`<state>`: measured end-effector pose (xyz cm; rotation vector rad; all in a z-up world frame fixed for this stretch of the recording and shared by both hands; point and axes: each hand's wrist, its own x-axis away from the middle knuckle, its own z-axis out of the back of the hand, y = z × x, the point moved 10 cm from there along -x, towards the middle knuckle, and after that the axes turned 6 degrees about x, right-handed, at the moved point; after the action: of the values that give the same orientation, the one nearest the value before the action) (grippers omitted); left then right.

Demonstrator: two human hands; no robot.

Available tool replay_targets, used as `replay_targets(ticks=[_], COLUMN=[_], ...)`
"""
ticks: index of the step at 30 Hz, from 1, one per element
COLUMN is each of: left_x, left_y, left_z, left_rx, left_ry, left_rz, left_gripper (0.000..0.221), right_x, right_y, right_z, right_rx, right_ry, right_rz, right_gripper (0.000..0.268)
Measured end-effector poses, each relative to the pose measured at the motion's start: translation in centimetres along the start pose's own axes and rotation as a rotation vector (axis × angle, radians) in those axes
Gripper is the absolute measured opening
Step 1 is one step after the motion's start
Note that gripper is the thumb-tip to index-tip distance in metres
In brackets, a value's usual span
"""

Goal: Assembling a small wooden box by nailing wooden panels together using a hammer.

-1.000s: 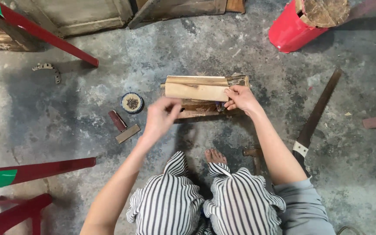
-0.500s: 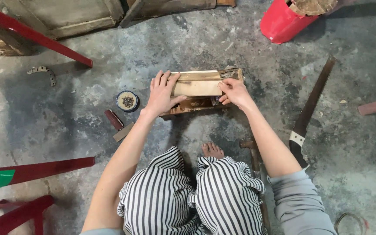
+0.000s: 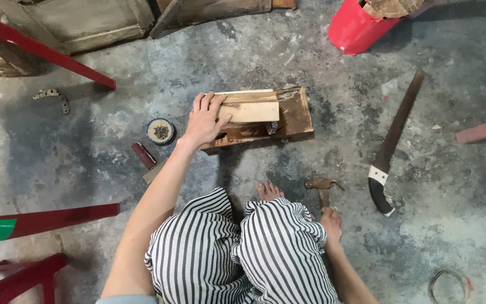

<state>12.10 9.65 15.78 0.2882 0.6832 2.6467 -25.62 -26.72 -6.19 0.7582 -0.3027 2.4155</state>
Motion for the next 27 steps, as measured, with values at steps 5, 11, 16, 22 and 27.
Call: replay_targets(ticks=[5, 11, 16, 22, 27], left_x=[0.0, -0.1, -0.3, -0.2, 0.1], left_y=[0.5, 0.5, 0.3, 0.3, 0.9], left_z=[0.5, 0.6, 0.5, 0.1, 0.4], left_rx=[0.013, 0.019, -0.002, -0.02, 0.023], left_ry=[0.119, 0.135, 0.145, 0.136, -0.01], left_rz=[-0.03, -0.04, -0.053, -0.047, 0.027], left_gripper=[0.063, 0.063, 0.063, 0.063, 0.059], right_x=[-0.9, -1.4, -2.1, 2.0, 2.5], right_y=[4.0, 6.2, 6.5, 4.4, -6.4], right_z=[-4.4, -3.8, -4.8, 4.0, 19.5], right_rx=[0.021, 0.031, -0.356, -0.453, -0.704], right_ry=[0.397, 0.362, -0.095, 0.185, 0.352], right_rz=[0.01, 0.021, 0.031, 0.053, 0.129], right_gripper=[0.037, 0.077, 0.056, 0.043, 0.058])
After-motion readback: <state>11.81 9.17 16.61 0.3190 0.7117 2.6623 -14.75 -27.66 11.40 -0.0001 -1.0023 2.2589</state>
